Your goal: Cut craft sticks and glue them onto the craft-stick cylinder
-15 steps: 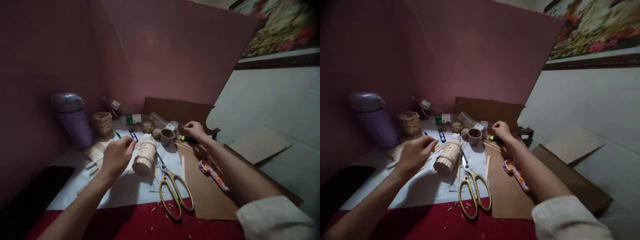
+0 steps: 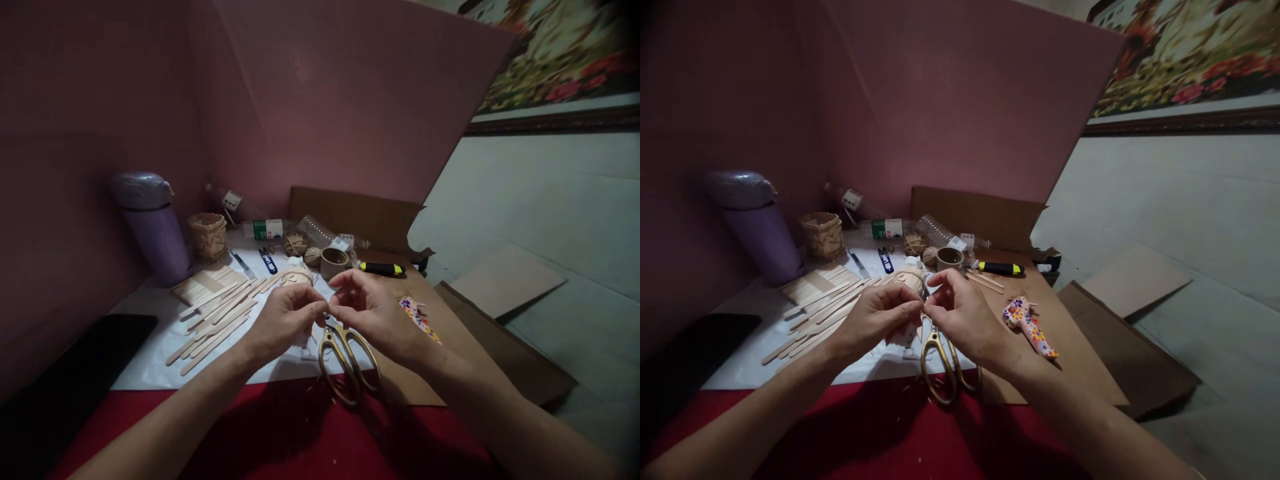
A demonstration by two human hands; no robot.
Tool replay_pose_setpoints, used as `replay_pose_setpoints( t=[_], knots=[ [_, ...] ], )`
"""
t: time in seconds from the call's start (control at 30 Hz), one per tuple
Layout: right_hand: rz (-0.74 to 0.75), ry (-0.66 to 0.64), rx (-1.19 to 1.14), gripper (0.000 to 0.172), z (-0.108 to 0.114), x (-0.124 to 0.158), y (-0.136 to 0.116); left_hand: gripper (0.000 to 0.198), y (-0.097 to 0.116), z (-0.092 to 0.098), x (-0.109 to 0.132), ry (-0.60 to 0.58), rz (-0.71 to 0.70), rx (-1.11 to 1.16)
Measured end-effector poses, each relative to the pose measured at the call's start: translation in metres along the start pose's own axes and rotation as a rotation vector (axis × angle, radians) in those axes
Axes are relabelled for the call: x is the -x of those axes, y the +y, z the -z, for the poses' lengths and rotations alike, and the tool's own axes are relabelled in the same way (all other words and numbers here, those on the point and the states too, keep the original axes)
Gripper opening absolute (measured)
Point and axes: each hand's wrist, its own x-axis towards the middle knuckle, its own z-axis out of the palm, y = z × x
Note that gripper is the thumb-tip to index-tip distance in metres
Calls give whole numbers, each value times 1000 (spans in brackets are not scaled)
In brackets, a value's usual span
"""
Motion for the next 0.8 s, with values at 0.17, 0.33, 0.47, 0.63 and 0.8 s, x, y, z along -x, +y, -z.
replay_pose_setpoints(
  t=[0.17,0.33,0.47,0.63,0.8],
  knots=[
    [-83,0,-77,17,1,-1,3,27,-2,4,-3,30,80,180],
    [-53,37,-15,22,-4,-5,10,26,-2,4,-2,21,70,236],
    [-45,47,-29,18,-4,-5,7,25,0,4,-1,15,80,220],
    [-69,1,16,18,-2,-1,-2,25,1,4,0,-17,74,203],
    [-31,5,12,23,0,0,-3,23,2,4,0,-22,81,276]
  ],
)
